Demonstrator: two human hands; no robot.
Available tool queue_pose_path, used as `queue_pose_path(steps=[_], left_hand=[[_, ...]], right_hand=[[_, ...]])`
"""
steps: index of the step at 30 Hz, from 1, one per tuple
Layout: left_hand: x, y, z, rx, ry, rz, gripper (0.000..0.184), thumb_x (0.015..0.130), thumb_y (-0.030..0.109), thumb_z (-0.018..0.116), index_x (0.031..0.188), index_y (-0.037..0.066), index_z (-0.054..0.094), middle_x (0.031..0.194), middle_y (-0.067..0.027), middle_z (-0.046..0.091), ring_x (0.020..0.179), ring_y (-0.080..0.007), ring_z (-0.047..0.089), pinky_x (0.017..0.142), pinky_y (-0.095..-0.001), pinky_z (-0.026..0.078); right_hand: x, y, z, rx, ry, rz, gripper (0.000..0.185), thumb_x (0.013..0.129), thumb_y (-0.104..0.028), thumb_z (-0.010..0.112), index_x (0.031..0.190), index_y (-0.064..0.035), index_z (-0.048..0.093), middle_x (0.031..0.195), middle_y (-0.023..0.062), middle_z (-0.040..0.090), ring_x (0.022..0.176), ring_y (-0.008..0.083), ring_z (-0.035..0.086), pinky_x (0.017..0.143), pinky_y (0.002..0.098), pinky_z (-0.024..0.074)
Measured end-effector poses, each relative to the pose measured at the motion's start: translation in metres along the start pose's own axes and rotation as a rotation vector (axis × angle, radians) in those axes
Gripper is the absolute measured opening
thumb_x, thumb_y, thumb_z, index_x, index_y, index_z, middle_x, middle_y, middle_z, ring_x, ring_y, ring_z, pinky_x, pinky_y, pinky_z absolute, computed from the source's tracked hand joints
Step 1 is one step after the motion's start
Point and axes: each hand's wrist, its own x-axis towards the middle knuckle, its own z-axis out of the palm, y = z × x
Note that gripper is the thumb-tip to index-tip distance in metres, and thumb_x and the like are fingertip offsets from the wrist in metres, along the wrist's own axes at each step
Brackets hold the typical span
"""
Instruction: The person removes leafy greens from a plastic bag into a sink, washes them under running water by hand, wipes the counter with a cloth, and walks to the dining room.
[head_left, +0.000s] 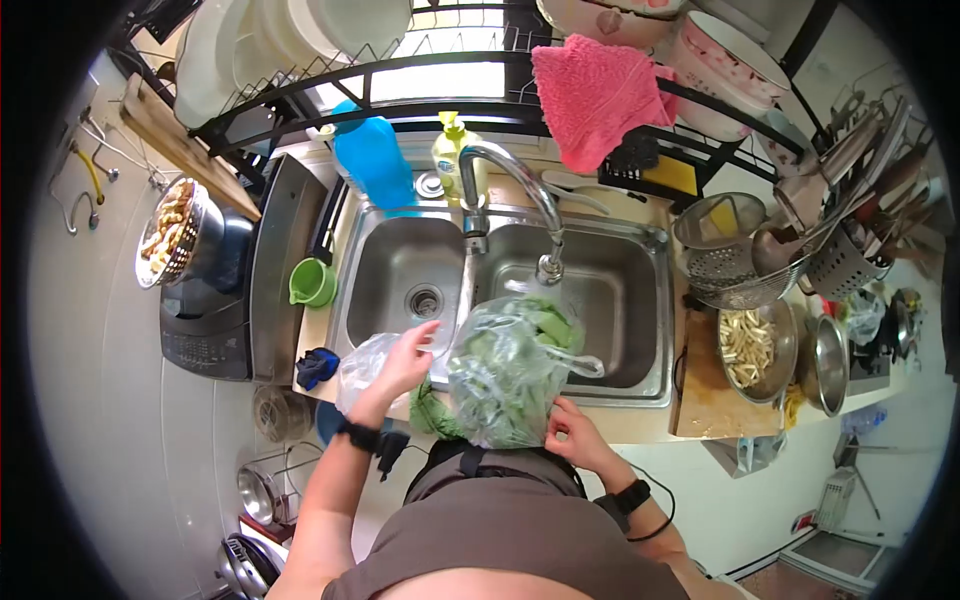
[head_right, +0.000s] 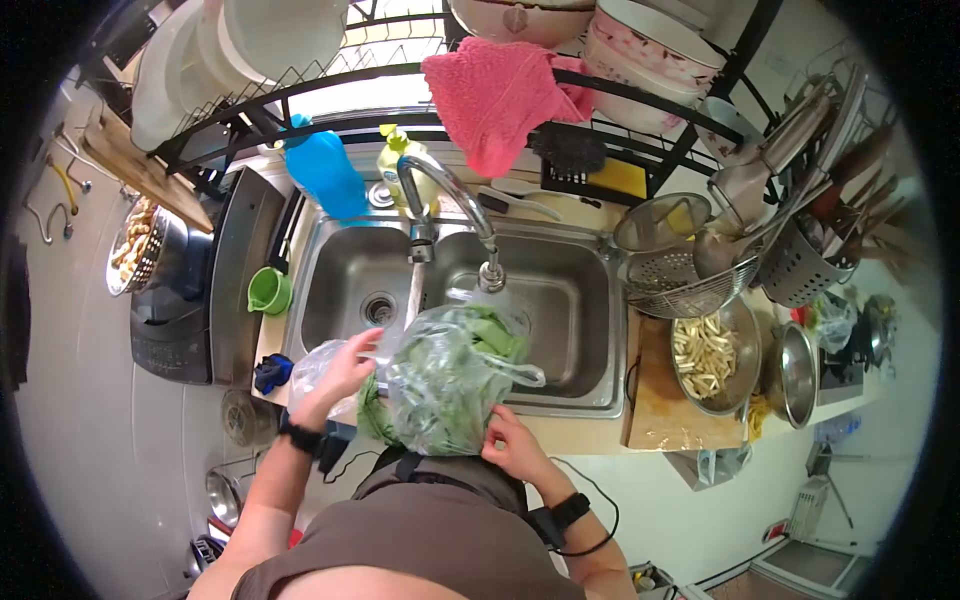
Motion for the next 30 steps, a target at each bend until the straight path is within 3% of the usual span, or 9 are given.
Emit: queue_pose_path(steps=[5,8,10,13,16,21,24,26,30], left_hand=[[0.031,-0.027,0.062,-0.391,-0.428,-0.277,0.043,0.094,0.016,0.060,0.133,0.002,0.050,0.124,-0.0055,0.059,0.112,-0.0130,0.054,0.094,-0.0286,0.046],[0.016,0.013,0.065,-0.479,-0.519,-0.385,0.049,0.093,0.023,0.062,0.135,0.002,0.049,0.122,-0.0072,0.061,0.113,-0.0145,0.054,0.096,-0.0286,0.044],[0.010,0.013,0.071,-0.498,-0.463,-0.372,0.036,0.092,0.022,0.062,0.123,0.004,0.056,0.109,-0.0059,0.065,0.099,-0.0136,0.061,0.086,-0.0285,0.049],[0.002,0.050,0.060,-0.920,-0.461,-0.620,0.010,0.093,0.016,0.060,0.095,0.012,0.051,0.079,0.0025,0.060,0.062,-0.0089,0.060,0.063,-0.0263,0.053],[-0.012,0.091,0.060,-1.040,-0.431,-0.494,0.010,0.093,0.015,0.059,0.097,0.012,0.051,0.080,0.0016,0.060,0.065,-0.0092,0.061,0.066,-0.0278,0.055],[-0.011,0.127,0.070,-0.858,-0.264,-0.475,0.022,0.092,0.022,0.066,0.093,0.009,0.048,0.075,-0.0038,0.062,0.059,-0.0143,0.063,0.057,-0.0292,0.056],[-0.007,0.078,0.100,-0.632,-0.292,-0.492,0.025,0.093,0.027,0.065,0.093,0.009,0.047,0.069,-0.0058,0.062,0.054,-0.0156,0.062,0.053,-0.0280,0.055],[-0.009,0.067,0.107,-0.593,-0.287,-0.486,0.026,0.095,0.029,0.062,0.090,0.008,0.048,0.065,-0.0060,0.060,0.052,-0.0153,0.061,0.049,-0.0276,0.053],[-0.008,0.074,0.114,-0.510,-0.285,-0.287,0.025,0.097,0.026,0.058,0.084,0.006,0.050,0.062,-0.0033,0.058,0.050,-0.0111,0.057,0.048,-0.0260,0.050]], right_hand=[[-0.012,-0.036,-0.014,0.198,0.041,0.061,0.011,0.083,-0.007,0.063,0.079,-0.0021,0.054,0.136,0.0168,0.048,0.113,0.0193,0.055,0.083,0.0282,0.0480],[-0.028,-0.050,-0.031,0.316,0.145,0.120,0.010,0.087,-0.006,0.061,0.082,-0.0024,0.054,0.137,0.0140,0.047,0.104,0.0139,0.057,0.081,0.0268,0.0487],[-0.037,-0.059,-0.038,0.364,0.225,0.167,0.010,0.090,-0.006,0.060,0.083,-0.0024,0.054,0.137,0.0130,0.047,0.099,0.0125,0.059,0.081,0.0270,0.0492],[-0.043,-0.075,-0.043,0.574,0.547,-0.114,0.008,0.095,-0.010,0.055,0.091,-0.0030,0.053,0.136,0.0121,0.047,0.086,0.0151,0.063,0.076,0.0332,0.0529],[-0.047,-0.095,-0.057,0.902,0.573,-0.119,0.009,0.097,-0.013,0.052,0.095,-0.0042,0.052,0.139,0.0130,0.044,0.085,0.0173,0.062,0.075,0.0355,0.0534],[-0.016,-0.020,-0.065,0.908,0.734,0.092,0.008,0.098,-0.015,0.047,0.098,-0.0085,0.052,0.087,0.0017,0.060,0.079,0.0155,0.062,0.073,0.0320,0.0520],[-0.012,0.032,-0.052,0.784,0.699,0.244,0.012,0.097,-0.018,0.052,0.100,-0.0076,0.055,0.093,0.0044,0.063,0.086,0.0167,0.065,0.077,0.0328,0.0536],[-0.016,0.048,-0.052,0.775,0.716,0.235,0.012,0.096,-0.018,0.055,0.100,-0.0066,0.053,0.087,0.0036,0.057,0.075,0.0171,0.065,0.068,0.0314,0.0542],[-0.018,0.020,-0.074,0.645,0.816,0.205,0.027,0.094,-0.016,0.060,0.115,-0.0040,0.049,0.115,0.0112,0.054,0.066,0.0167,0.063,0.056,0.0248,0.0510]])
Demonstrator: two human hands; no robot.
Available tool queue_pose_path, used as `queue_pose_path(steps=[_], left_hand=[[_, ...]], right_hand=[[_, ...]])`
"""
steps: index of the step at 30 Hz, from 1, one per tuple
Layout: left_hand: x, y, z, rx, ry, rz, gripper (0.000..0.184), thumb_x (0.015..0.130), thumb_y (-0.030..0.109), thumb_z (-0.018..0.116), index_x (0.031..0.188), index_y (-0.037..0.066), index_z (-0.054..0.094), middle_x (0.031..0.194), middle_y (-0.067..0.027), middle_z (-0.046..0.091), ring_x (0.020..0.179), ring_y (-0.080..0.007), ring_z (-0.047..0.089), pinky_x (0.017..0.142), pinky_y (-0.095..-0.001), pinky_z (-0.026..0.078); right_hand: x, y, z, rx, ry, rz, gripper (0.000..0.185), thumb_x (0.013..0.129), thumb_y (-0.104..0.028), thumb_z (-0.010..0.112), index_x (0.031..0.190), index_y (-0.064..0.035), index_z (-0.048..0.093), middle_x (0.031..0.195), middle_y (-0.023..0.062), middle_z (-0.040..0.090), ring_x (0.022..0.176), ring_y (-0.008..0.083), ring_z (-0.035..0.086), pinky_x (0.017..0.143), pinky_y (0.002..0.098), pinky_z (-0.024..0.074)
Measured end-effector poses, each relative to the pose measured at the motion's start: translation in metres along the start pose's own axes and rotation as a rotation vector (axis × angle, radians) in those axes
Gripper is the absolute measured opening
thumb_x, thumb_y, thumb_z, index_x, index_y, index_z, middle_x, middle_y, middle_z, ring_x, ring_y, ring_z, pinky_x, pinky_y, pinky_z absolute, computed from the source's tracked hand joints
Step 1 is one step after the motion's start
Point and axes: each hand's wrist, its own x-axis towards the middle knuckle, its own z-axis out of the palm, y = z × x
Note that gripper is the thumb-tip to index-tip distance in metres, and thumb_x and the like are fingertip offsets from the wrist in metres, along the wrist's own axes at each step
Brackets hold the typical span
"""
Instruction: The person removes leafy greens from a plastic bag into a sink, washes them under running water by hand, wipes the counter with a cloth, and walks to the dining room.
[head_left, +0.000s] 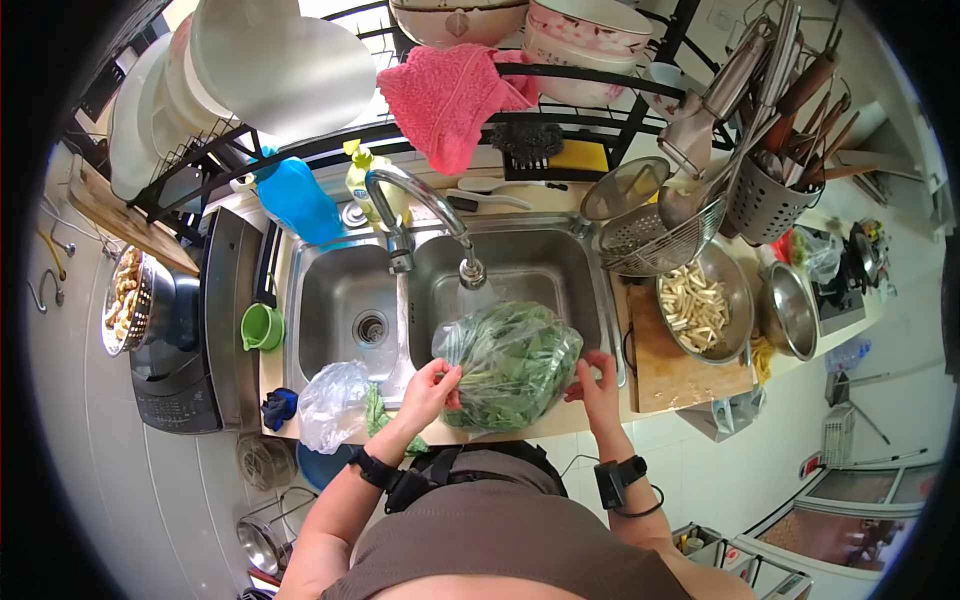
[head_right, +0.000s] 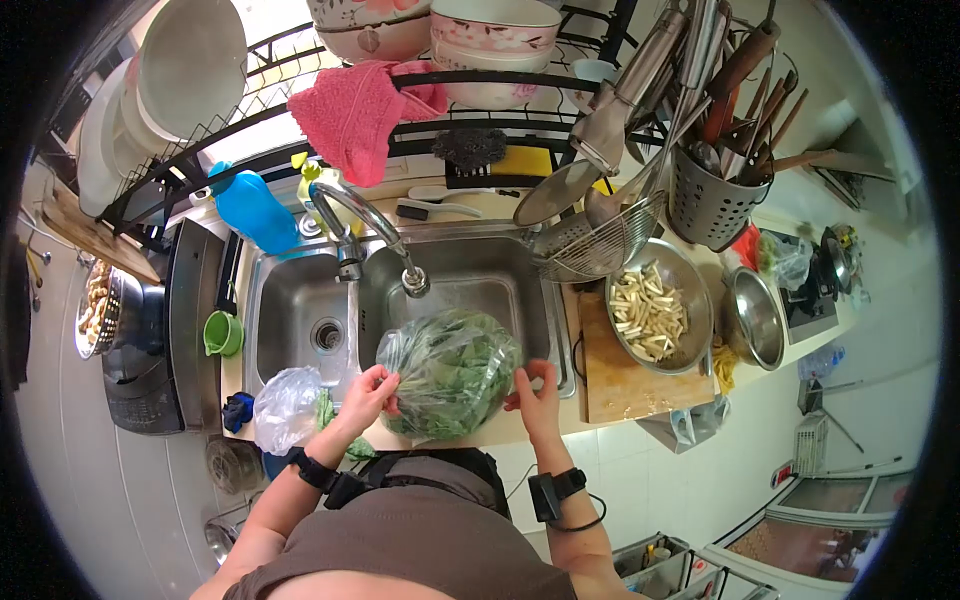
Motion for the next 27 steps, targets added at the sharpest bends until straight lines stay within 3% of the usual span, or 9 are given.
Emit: queue_pose_path(steps=[3,7,12,18,20,22,24,25,27], left_hand=[[-0.002,0.007,0.009,0.068,-0.020,0.057,0.026,0.098,0.025,0.057,0.080,0.005,0.052,0.061,-0.0007,0.055,0.048,-0.0082,0.053,0.047,-0.0251,0.047],[-0.004,0.025,0.019,0.192,-0.010,0.107,0.030,0.097,0.024,0.058,0.075,0.004,0.054,0.059,0.0019,0.052,0.048,-0.0060,0.049,0.046,-0.0242,0.042],[-0.009,0.048,0.010,0.216,0.198,0.225,0.031,0.094,0.025,0.063,0.072,0.004,0.057,0.059,0.0033,0.051,0.049,-0.0050,0.048,0.045,-0.0228,0.038],[-0.013,0.060,0.006,-0.095,0.117,0.242,0.027,0.096,0.026,0.060,0.079,0.006,0.056,0.061,0.0033,0.051,0.054,-0.0038,0.049,0.050,-0.0207,0.040],[0.002,0.038,0.002,-0.065,0.088,0.166,0.027,0.094,0.029,0.063,0.084,0.005,0.056,0.064,0.0022,0.053,0.058,-0.0053,0.051,0.054,-0.0219,0.043],[0.012,0.015,0.000,-0.039,0.076,0.097,0.030,0.092,0.033,0.066,0.089,0.005,0.057,0.066,0.0011,0.054,0.062,-0.0068,0.053,0.058,-0.0231,0.046],[0.009,-0.008,0.002,0.462,-0.042,0.068,0.044,0.084,0.034,0.074,0.111,0.004,0.054,0.092,-0.0071,0.061,0.074,-0.0129,0.060,0.070,-0.0279,0.051],[0.005,-0.018,0.004,0.464,-0.046,0.068,0.044,0.084,0.034,0.074,0.111,0.004,0.054,0.092,-0.0071,0.061,0.074,-0.0129,0.060,0.070,-0.0279,0.051],[-0.001,-0.036,0.008,0.729,-0.065,0.160,0.067,0.076,0.035,0.081,0.126,0.004,0.049,0.113,-0.0135,0.058,0.082,-0.0164,0.061,0.073,-0.0306,0.052]], right_hand=[[0.009,-0.023,0.009,-0.410,0.036,-0.554,0.039,0.088,-0.016,0.068,0.122,-0.0057,0.055,0.099,0.0084,0.057,0.063,0.0124,0.054,0.056,0.0238,0.0440],[0.034,-0.025,0.014,-0.573,-0.049,-0.561,0.026,0.086,-0.015,0.070,0.109,-0.0038,0.064,0.091,0.0069,0.058,0.063,0.0124,0.053,0.057,0.0246,0.0430],[-0.007,-0.093,0.032,-0.653,0.068,-0.860,0.011,0.083,-0.007,0.072,0.092,-0.0013,0.068,0.083,0.0051,0.057,0.062,0.0129,0.053,0.053,0.0242,0.0414],[-0.016,-0.098,0.034,-0.488,0.055,-0.781,0.006,0.089,-0.005,0.064,0.092,-0.0004,0.063,0.069,0.0031,0.055,0.057,0.0073,0.050,0.052,0.0225,0.0404],[0.004,-0.085,0.029,-0.470,-0.008,-0.582,0.007,0.093,-0.008,0.060,0.090,-0.0021,0.059,0.066,0.0015,0.056,0.056,0.0053,0.050,0.051,0.0213,0.0398],[-0.009,-0.093,0.035,-0.332,-0.069,-0.531,0.010,0.095,-0.011,0.057,0.088,-0.0036,0.056,0.064,-0.0002,0.055,0.053,0.0042,0.050,0.048,0.0204,0.0388],[-0.022,-0.096,0.041,-0.356,-0.215,-0.565,0.011,0.096,-0.012,0.057,0.089,-0.0037,0.056,0.064,-0.0011,0.055,0.052,0.0035,0.051,0.047,0.0195,0.0387],[-0.031,-0.097,0.041,-0.424,-0.277,-0.545,0.012,0.096,-0.013,0.057,0.090,-0.0030,0.056,0.064,-0.0006,0.054,0.054,0.0045,0.051,0.050,0.0206,0.0411],[-0.043,-0.098,0.046,-0.423,-0.322,-0.553,0.012,0.096,-0.013,0.058,0.090,-0.0029,0.056,0.065,-0.0009,0.054,0.055,0.0048,0.052,0.050,0.0211,0.0417]])
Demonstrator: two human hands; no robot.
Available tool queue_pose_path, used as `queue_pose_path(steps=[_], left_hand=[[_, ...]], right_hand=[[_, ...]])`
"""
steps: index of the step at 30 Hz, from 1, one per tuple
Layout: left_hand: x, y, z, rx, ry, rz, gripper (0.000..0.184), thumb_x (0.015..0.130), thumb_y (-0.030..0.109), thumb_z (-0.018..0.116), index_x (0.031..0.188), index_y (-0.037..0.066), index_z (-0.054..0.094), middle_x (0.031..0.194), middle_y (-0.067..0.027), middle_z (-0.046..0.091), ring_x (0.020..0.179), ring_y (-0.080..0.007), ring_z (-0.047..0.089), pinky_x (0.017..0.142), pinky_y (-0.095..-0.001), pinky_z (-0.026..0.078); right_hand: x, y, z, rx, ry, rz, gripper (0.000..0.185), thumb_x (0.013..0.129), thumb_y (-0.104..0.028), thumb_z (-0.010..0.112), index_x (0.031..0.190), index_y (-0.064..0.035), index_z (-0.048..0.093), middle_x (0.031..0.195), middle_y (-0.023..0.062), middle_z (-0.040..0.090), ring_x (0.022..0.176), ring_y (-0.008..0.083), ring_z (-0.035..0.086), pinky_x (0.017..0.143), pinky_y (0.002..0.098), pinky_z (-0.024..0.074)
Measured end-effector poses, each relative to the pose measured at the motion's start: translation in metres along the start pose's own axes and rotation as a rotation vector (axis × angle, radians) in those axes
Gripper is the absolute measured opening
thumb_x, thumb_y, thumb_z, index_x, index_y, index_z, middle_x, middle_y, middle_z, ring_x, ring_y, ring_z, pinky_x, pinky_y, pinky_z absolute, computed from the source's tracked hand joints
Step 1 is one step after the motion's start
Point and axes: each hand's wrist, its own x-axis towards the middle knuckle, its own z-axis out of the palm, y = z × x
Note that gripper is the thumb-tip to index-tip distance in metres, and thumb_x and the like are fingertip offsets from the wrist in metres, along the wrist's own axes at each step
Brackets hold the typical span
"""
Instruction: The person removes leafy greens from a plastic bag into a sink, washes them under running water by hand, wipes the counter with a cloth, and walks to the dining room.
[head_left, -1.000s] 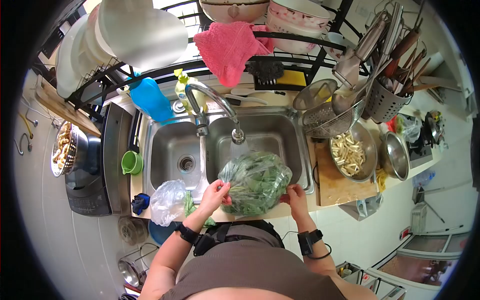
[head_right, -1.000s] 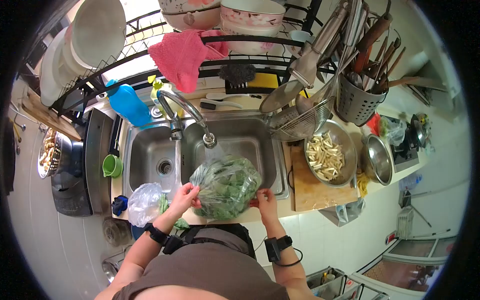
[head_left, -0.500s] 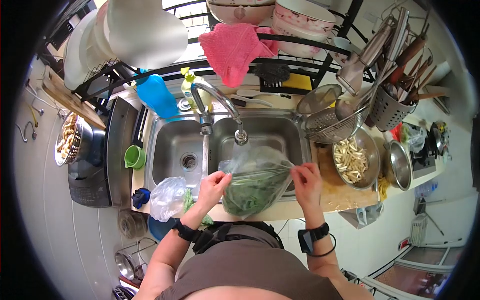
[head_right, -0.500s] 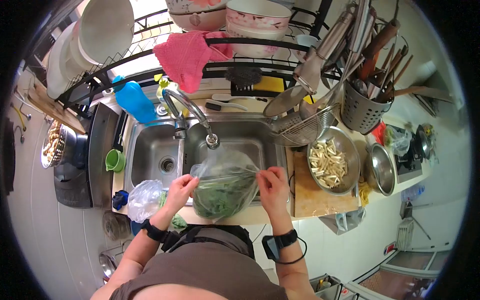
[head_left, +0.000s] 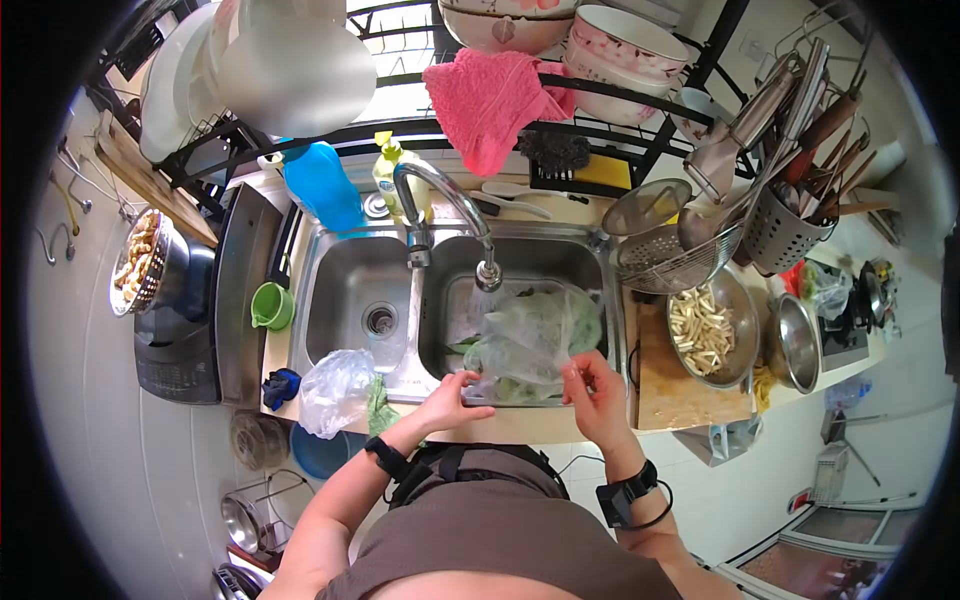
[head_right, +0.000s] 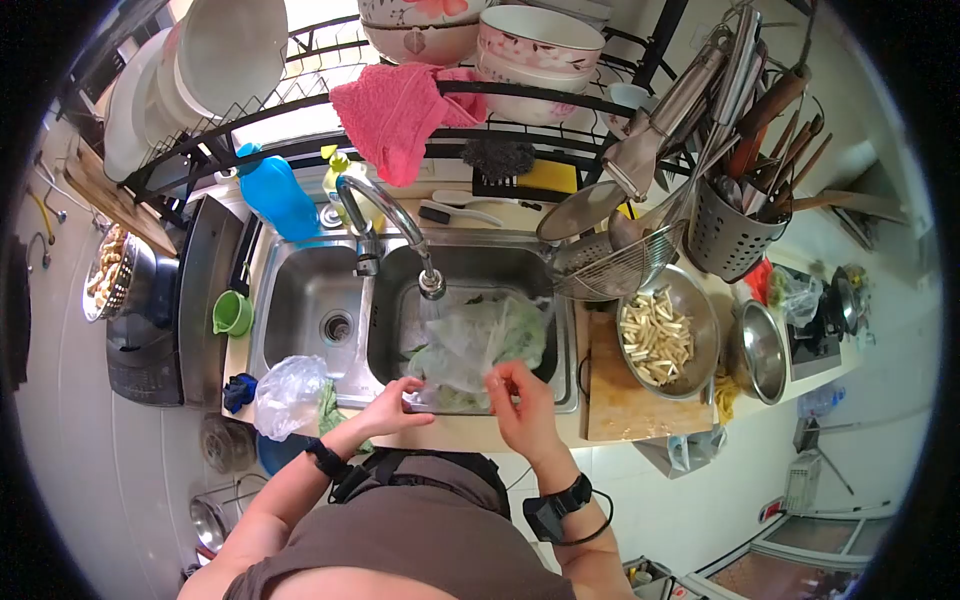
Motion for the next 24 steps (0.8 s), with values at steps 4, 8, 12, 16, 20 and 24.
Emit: queue_pose_path(steps=[4,8,12,16,20,24], left_hand=[[0.017,-0.006,0.005,-0.053,0.177,0.009,0.066,0.076,0.040,0.078,0.126,0.007,0.052,0.114,-0.0167,0.061,0.081,-0.0226,0.063,0.076,-0.0350,0.051],[0.032,0.017,-0.007,-0.069,0.005,-0.099,0.042,0.083,0.037,0.071,0.110,0.006,0.062,0.099,-0.0164,0.065,0.079,-0.0263,0.063,0.073,-0.0369,0.050],[0.037,0.030,-0.020,-0.015,0.092,0.114,0.020,0.092,0.021,0.061,0.096,0.002,0.066,0.081,-0.0105,0.062,0.074,-0.0209,0.060,0.068,-0.0322,0.047],[0.028,0.066,-0.060,-0.160,0.254,0.328,0.022,0.095,0.019,0.056,0.088,-0.001,0.064,0.078,-0.0105,0.057,0.073,-0.0214,0.058,0.066,-0.0332,0.046],[0.032,0.076,-0.075,-0.263,0.311,0.352,0.021,0.095,0.014,0.054,0.087,-0.003,0.063,0.080,-0.0096,0.055,0.074,-0.0193,0.057,0.066,-0.0313,0.047],[0.024,0.102,-0.102,-0.528,0.392,0.421,0.017,0.097,0.008,0.050,0.095,-0.003,0.064,0.091,-0.0067,0.062,0.080,-0.0130,0.061,0.067,-0.0262,0.050]], right_hand=[[0.003,-0.018,0.001,0.110,-0.041,-0.001,0.011,0.097,-0.013,0.056,0.092,-0.0029,0.056,0.066,-0.0016,0.053,0.057,0.0051,0.052,0.053,0.0216,0.0418],[0.014,-0.019,-0.001,0.195,-0.027,-0.023,0.010,0.098,-0.012,0.055,0.094,-0.0028,0.056,0.070,-0.0010,0.055,0.058,0.0054,0.051,0.055,0.0206,0.0423],[0.023,-0.015,-0.015,0.284,0.077,-0.076,0.009,0.098,-0.012,0.055,0.098,-0.0031,0.055,0.079,0.0008,0.057,0.060,0.0063,0.052,0.054,0.0212,0.0432],[0.035,-0.007,-0.036,0.325,0.249,-0.081,0.008,0.098,-0.011,0.055,0.096,-0.0033,0.054,0.076,0.0002,0.056,0.057,0.0062,0.050,0.050,0.0213,0.0419],[0.047,0.048,-0.040,0.378,0.352,0.030,0.011,0.099,-0.014,0.053,0.092,-0.0053,0.052,0.068,-0.0002,0.050,0.051,0.0062,0.045,0.047,0.0214,0.0393],[0.039,0.026,-0.042,0.329,0.332,-0.109,0.010,0.099,-0.013,0.052,0.094,-0.0048,0.051,0.069,0.0004,0.050,0.053,0.0066,0.046,0.048,0.0214,0.0398]])
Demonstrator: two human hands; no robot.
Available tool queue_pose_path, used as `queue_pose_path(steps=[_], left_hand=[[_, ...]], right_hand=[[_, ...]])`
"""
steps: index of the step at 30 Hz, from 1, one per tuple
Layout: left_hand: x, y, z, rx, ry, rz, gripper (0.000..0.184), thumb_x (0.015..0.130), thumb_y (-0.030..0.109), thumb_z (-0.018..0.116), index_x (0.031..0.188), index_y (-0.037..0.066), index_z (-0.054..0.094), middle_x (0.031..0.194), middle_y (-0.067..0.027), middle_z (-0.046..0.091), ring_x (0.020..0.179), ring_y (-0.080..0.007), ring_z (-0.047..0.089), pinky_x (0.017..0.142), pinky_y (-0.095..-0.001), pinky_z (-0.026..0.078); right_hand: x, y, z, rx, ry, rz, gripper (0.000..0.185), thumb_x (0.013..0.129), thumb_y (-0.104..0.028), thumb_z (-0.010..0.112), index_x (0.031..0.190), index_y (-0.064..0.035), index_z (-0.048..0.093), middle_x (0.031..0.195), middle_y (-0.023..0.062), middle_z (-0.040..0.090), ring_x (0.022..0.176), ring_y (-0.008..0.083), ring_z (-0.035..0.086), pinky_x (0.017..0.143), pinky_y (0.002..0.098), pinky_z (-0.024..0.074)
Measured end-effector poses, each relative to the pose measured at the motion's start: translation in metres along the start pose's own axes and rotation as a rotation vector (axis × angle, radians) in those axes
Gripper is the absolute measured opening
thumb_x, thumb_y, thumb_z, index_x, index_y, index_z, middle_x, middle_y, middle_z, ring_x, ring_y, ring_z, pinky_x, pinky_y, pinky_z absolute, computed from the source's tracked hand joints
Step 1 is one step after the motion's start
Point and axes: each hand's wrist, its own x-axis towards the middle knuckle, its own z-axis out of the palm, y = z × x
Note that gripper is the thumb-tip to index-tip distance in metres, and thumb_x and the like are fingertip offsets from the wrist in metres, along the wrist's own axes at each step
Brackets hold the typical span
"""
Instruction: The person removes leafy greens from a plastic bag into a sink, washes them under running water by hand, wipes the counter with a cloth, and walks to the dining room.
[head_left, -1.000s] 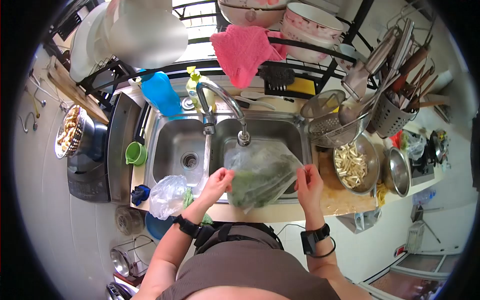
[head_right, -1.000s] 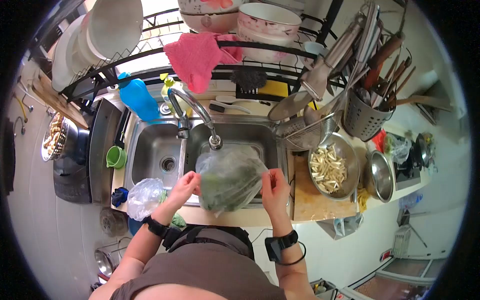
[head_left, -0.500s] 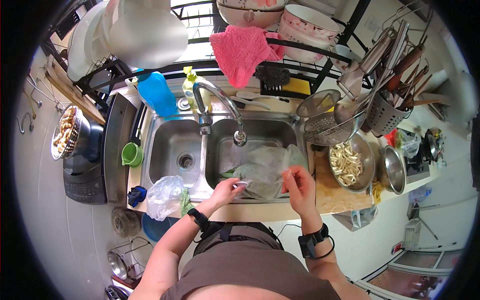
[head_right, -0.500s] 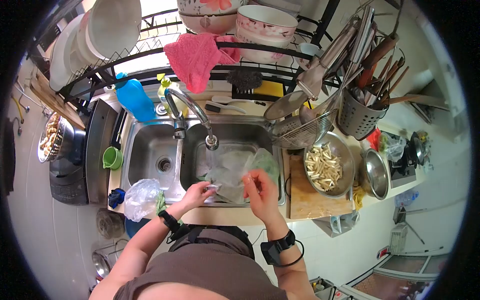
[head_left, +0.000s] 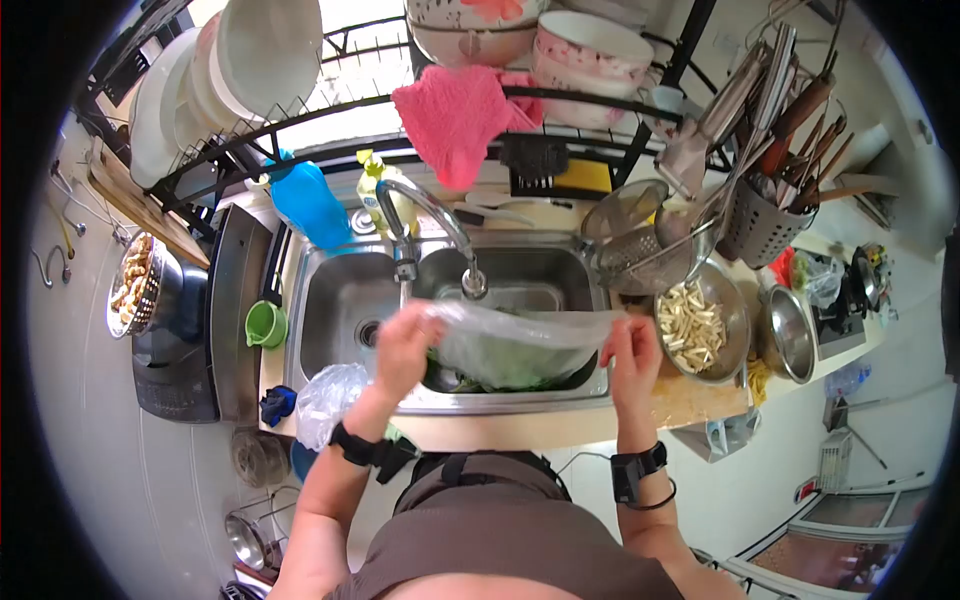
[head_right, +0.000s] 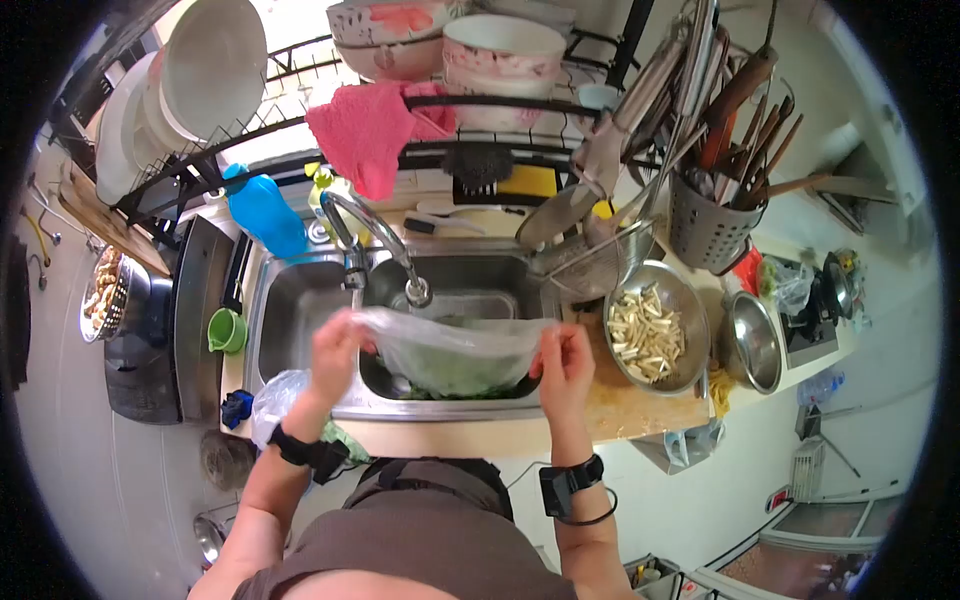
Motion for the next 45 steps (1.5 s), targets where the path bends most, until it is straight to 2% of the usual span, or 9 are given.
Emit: queue_pose_path(steps=[7,9,17,21,28,33,36,41,45], left_hand=[[-0.018,0.002,0.003,-0.014,-0.106,-0.068,0.021,0.100,0.014,0.050,0.103,-0.004,0.060,0.092,-0.0072,0.063,0.081,-0.0158,0.065,0.061,-0.0261,0.051],[-0.024,-0.003,0.001,-0.266,0.031,-0.208,0.027,0.102,0.022,0.048,0.101,-0.002,0.059,0.094,-0.0095,0.064,0.084,-0.0191,0.067,0.061,-0.0284,0.054],[-0.032,0.024,0.011,-0.527,0.033,-0.496,0.037,0.099,0.033,0.053,0.116,0.001,0.055,0.110,-0.0102,0.063,0.101,-0.0179,0.062,0.076,-0.0318,0.054],[-0.045,0.068,0.025,-0.365,0.202,-0.694,0.032,0.089,0.018,0.066,0.116,0.003,0.054,0.109,-0.0075,0.062,0.096,-0.0161,0.061,0.079,-0.0299,0.052],[-0.061,0.004,-0.051,-0.765,0.277,-0.555,0.047,0.073,-0.001,0.049,0.120,0.000,0.053,0.107,-0.0116,0.064,0.093,-0.0225,0.064,0.087,-0.0369,0.053],[-0.118,-0.030,-0.056,-0.360,0.482,-0.137,0.039,0.079,0.007,0.050,0.117,-0.001,0.056,0.106,-0.0139,0.064,0.092,-0.0275,0.064,0.089,-0.0393,0.052],[-0.123,-0.074,-0.097,-0.862,0.657,-0.532,0.035,0.082,0.013,0.054,0.112,-0.002,0.059,0.102,-0.0171,0.066,0.089,-0.0324,0.065,0.088,-0.0450,0.053],[-0.123,-0.041,-0.097,-1.127,0.341,-0.438,0.049,0.084,0.021,0.047,0.125,-0.007,0.053,0.115,-0.0248,0.063,0.102,-0.0407,0.064,0.094,-0.0538,0.051],[-0.151,-0.043,-0.139,-1.136,0.247,-0.363,0.050,0.087,0.022,0.044,0.127,-0.007,0.052,0.119,-0.0255,0.061,0.105,-0.0415,0.062,0.096,-0.0547,0.049]], right_hand=[[-0.006,0.011,0.023,0.094,-0.192,0.211,0.008,0.098,-0.011,0.054,0.098,-0.0031,0.056,0.083,0.0027,0.054,0.067,0.0071,0.053,0.057,0.0202,0.0444],[-0.010,0.004,0.036,-0.191,-0.221,-0.166,0.006,0.094,-0.008,0.058,0.098,-0.0038,0.059,0.104,0.0080,0.056,0.092,0.0146,0.057,0.077,0.0268,0.0483],[-0.031,-0.039,0.103,0.092,-0.835,-0.207,0.006,0.091,-0.003,0.060,0.097,-0.0053,0.059,0.127,0.0114,0.054,0.121,0.0271,0.050,0.101,0.0385,0.0402],[-0.050,-0.031,0.117,0.198,-1.164,0.064,0.008,0.089,-0.003,0.062,0.096,-0.0056,0.059,0.126,0.0110,0.055,0.120,0.0266,0.051,0.101,0.0386,0.0400],[-0.032,0.038,0.082,0.215,-0.745,0.341,0.030,0.084,-0.004,0.066,0.113,-0.0071,0.059,0.129,0.0104,0.053,0.100,0.0166,0.061,0.087,0.0289,0.0487],[-0.022,0.140,0.078,-0.242,-0.726,0.233,0.056,0.079,-0.003,0.070,0.132,-0.0112,0.051,0.143,0.0140,0.041,0.089,0.0159,0.064,0.079,0.0288,0.0525],[-0.025,0.170,0.108,-0.300,-0.965,0.282,0.082,0.074,-0.005,0.072,0.146,-0.0152,0.035,0.153,0.0151,0.028,0.094,0.0242,0.065,0.081,0.0335,0.0536],[-0.036,0.212,0.137,-0.808,-1.100,0.161,0.077,0.072,-0.010,0.074,0.142,-0.0170,0.041,0.129,0.0209,0.055,0.108,0.0378,0.059,0.089,0.0431,0.0496],[-0.005,0.226,0.113,-0.989,-1.109,0.151,0.029,0.081,-0.024,0.067,0.106,-0.0085,0.066,0.093,0.0186,0.068,0.095,0.0369,0.064,0.083,0.0465,0.0499]])
